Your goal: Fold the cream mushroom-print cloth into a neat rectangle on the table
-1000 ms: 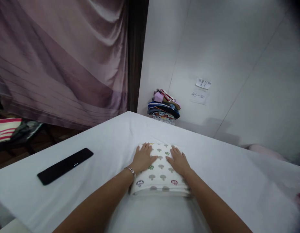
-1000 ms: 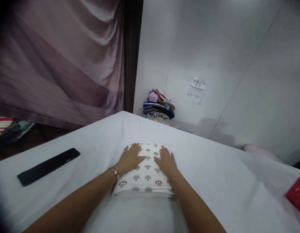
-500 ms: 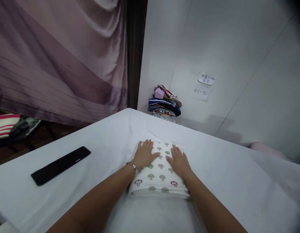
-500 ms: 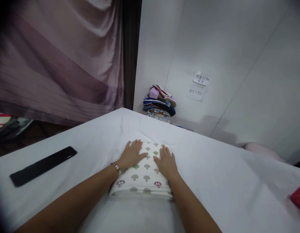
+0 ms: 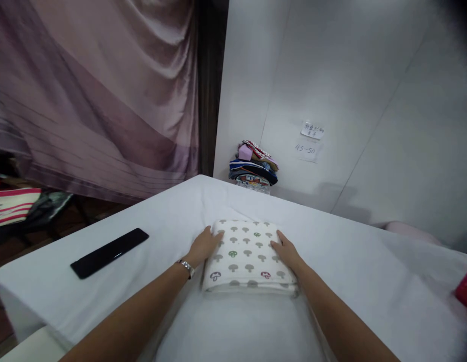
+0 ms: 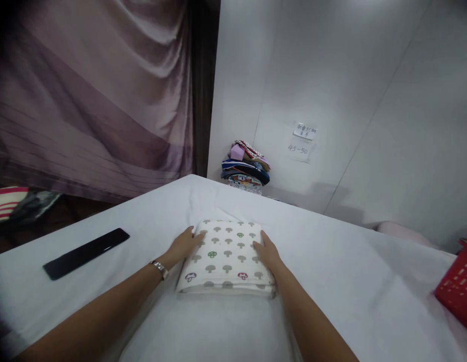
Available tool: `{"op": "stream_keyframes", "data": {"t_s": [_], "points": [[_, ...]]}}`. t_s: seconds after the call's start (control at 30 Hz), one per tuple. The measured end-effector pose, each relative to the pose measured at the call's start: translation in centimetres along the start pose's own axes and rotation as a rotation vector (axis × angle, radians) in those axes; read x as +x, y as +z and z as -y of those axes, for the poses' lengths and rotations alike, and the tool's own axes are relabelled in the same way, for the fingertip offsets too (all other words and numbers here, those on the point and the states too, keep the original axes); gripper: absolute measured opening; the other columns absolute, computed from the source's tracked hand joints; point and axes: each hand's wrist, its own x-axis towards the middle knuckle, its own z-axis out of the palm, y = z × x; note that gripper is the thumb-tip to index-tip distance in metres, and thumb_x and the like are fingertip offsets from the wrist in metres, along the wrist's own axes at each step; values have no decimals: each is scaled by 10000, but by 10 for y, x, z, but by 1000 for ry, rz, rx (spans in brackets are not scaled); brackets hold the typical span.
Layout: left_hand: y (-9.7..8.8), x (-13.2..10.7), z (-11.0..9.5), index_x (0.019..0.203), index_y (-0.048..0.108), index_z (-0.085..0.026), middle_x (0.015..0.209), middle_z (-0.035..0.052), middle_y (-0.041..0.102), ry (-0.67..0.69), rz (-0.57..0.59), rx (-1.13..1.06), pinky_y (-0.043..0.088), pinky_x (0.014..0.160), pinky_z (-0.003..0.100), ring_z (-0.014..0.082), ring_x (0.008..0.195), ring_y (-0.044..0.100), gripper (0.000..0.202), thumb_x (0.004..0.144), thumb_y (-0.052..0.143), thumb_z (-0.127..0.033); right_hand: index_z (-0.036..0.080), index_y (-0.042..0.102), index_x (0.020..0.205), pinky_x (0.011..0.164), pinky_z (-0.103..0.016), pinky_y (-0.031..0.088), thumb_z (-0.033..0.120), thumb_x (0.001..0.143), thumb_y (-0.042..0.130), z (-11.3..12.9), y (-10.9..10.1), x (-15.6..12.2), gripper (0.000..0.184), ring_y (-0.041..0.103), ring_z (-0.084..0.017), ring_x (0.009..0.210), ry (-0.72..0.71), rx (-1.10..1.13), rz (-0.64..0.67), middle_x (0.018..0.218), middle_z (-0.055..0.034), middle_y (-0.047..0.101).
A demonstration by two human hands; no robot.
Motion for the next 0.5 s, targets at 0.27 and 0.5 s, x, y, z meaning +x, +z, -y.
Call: {"op": "stream_keyframes", "data": {"t_s": [0.27,0.5], "points": [[-2,-1,-24,1287,398,-135,1257,145,544,60,15,-144,430,846,302,262,1078,563,623,787,497,-494,198,475,1299,832,-436,516,360,758,582,-13,-2,-31,574,602,-273,1040,-9,68,-110,1191,-109,604],[22,36,-64,1260,432,-173,1194,119,589,161,74,-150,430,829,288,250,1048,576,601,746,588,-443,174,447,1319,760,-442,548,336,730,589,-28,-23,-56,628,626,-291,979,144,189,-225,1216,-121,582]]}}
